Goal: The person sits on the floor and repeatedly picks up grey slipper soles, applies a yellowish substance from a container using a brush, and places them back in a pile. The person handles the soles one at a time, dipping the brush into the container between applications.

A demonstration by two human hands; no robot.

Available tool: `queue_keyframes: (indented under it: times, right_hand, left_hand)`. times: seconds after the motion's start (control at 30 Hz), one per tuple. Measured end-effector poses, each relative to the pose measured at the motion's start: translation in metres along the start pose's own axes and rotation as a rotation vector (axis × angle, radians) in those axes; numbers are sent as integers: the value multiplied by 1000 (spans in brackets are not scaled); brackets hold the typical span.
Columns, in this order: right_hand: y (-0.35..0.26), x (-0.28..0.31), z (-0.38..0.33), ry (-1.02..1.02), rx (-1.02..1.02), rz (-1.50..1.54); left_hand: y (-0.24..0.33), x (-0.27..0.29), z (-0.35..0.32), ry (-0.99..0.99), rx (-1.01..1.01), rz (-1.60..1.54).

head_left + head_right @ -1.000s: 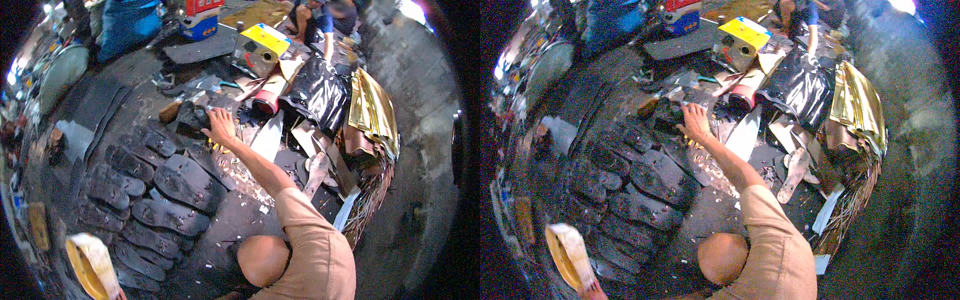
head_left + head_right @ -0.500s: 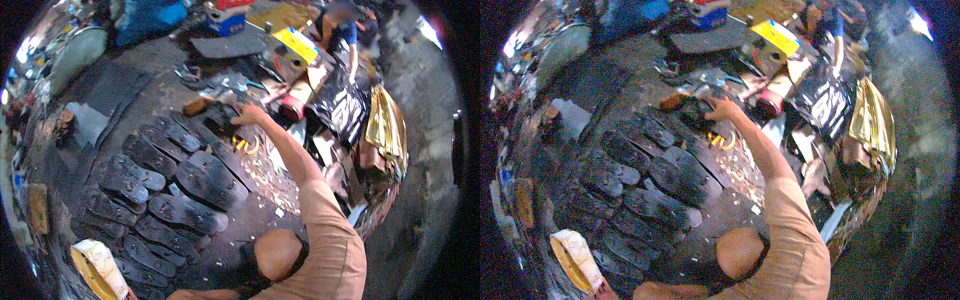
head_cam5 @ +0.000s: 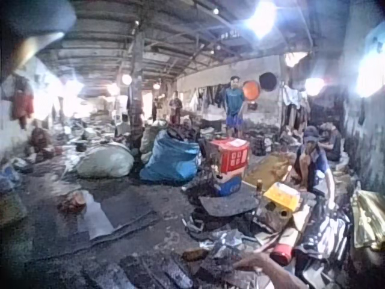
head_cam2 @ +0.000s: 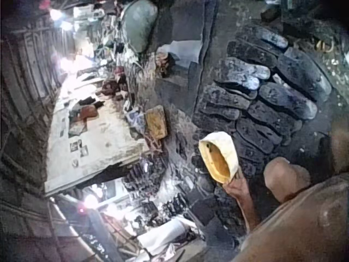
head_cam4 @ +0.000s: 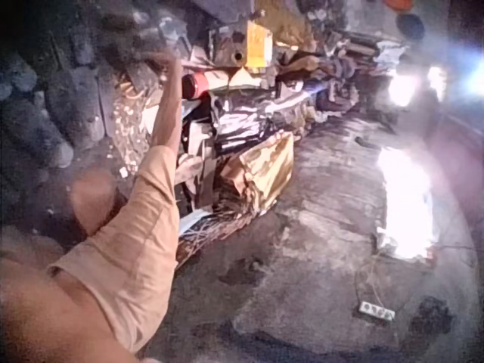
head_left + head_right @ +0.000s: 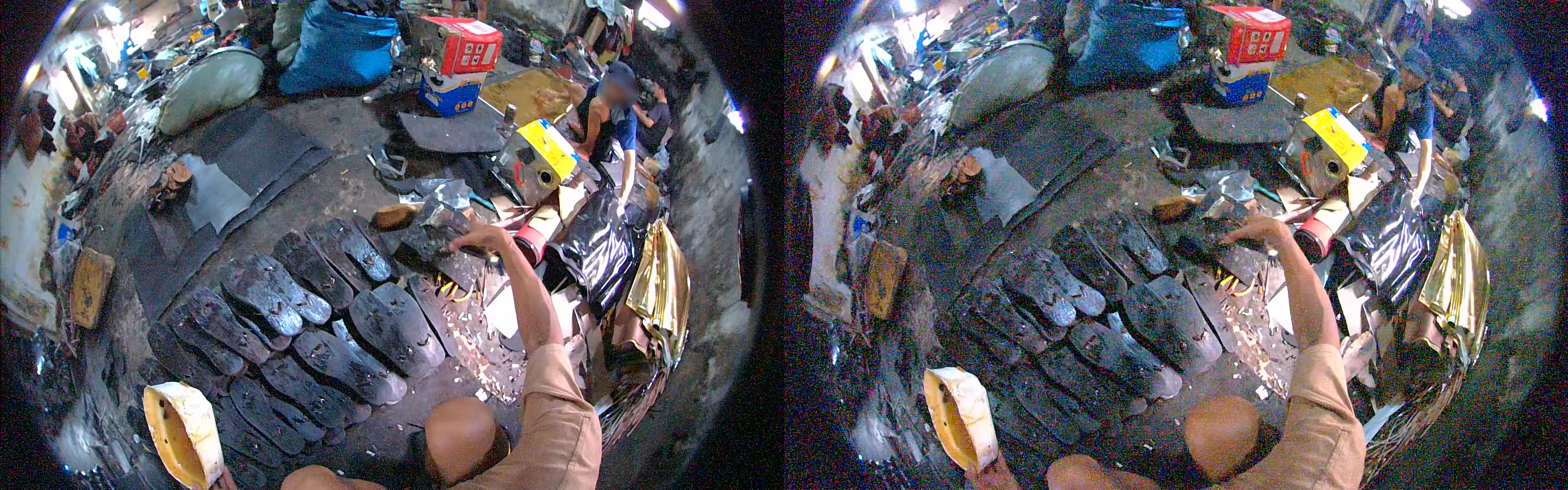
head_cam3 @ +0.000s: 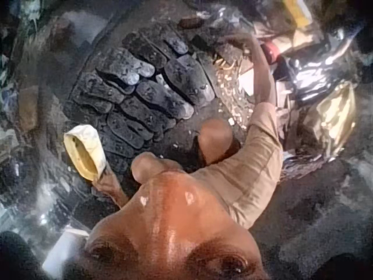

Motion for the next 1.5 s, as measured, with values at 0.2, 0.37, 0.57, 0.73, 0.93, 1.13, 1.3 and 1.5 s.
queue_keyframes:
  times: [0.2, 0.37, 0.57, 0.73, 0.93, 1.13, 1.3, 1.5]
  right_hand:
    - [-55, 11, -31, -171, -37, -480]
    - [-75, 37, -60, 36, -3, -434]
    - [-111, 55, -102, -203, -108, -184]
    - [-62, 49, -55, -52, -50, -144]
    - [-41, -12, -44, 159, 155, 280]
    - [-79, -35, -70, 185, -8, 1458]
    - [-151, 84, -95, 154, 98, 1607]
    - [-157, 273, -240, 438, 448, 1335]
  left_hand:
    - [32, 24, -17, -20, -131, 104]
    - [70, 58, -42, -88, -198, 16]
    - [202, -16, -107, 30, -471, 1127]
    - [256, -38, -157, 79, -1020, 1660]
    - [213, 31, -133, 325, 18, 7]
    - [212, 40, -157, 502, 162, -527]
    - [229, 34, -159, 267, 368, -1222]
    - [333, -75, -194, 433, 144, -322]
Point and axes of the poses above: each hand's wrist, its own z-axis towards the middle knuckle, its own x-axis out of the back of the hand, y = z × x, the point moved 10 cm from there along z, towards the middle knuckle, and after that the axes turned 5 degrees about z, right-handed, at the moved point
